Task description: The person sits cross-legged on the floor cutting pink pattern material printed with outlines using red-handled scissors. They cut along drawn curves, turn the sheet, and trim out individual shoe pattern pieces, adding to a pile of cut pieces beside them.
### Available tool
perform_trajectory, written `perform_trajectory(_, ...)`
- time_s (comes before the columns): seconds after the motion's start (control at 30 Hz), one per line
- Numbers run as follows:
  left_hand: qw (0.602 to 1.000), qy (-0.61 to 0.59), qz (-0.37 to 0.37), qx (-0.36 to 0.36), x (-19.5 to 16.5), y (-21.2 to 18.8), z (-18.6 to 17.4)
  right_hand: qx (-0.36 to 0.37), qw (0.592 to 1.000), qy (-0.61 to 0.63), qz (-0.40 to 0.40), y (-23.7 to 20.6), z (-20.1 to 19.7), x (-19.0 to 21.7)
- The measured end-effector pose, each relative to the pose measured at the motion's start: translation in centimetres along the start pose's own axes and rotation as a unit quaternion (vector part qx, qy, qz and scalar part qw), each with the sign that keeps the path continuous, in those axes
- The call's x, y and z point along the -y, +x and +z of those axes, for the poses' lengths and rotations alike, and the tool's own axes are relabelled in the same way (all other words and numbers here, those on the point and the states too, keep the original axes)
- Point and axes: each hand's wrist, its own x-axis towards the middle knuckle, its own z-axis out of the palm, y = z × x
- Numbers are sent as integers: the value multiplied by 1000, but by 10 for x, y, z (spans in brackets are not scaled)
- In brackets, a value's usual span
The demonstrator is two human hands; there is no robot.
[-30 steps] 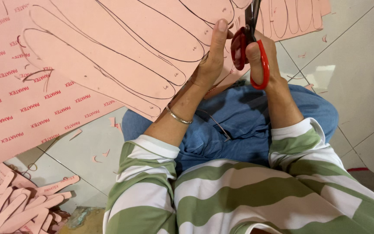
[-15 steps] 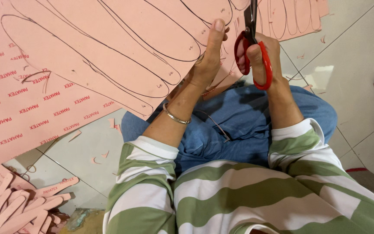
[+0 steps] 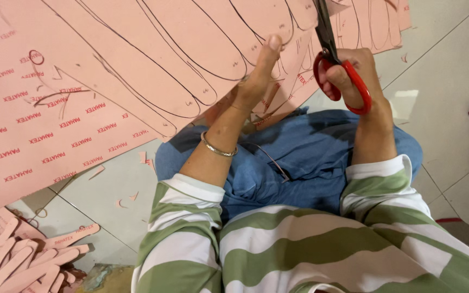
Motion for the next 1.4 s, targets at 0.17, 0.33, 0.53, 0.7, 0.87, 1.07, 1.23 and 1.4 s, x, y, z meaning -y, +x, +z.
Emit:
perform_trajectory(0.17,994,16,70,80,7,7,-11,-1,1000,4,-8,0,-11,0)
perform_trajectory(0.33,990,40,85,109,-28,-6,0,19,998,-52,17,4,-10,1)
perform_trajectory(0.53,975,141,142,91,-54,-18,19,26,999,-43,-13,4,-5,4)
perform_trajectory(0.7,976,166,111,83,-53,-15,21,-31,999,-10,23,3,5,2)
perform_trajectory(0.87,974,167,124,93,-56,-15,17,-31,999,16,23,3,8,2)
perform_trajectory(1.07,974,169,133,76,-58,-15,14,-39,999,-8,30,6,9,1)
perform_trajectory(1.23,981,141,120,59,-44,-14,16,19,999,42,3,9,5,1)
perform_trajectory(1.4,991,83,68,74,-34,-18,24,-33,997,59,35,9,7,1)
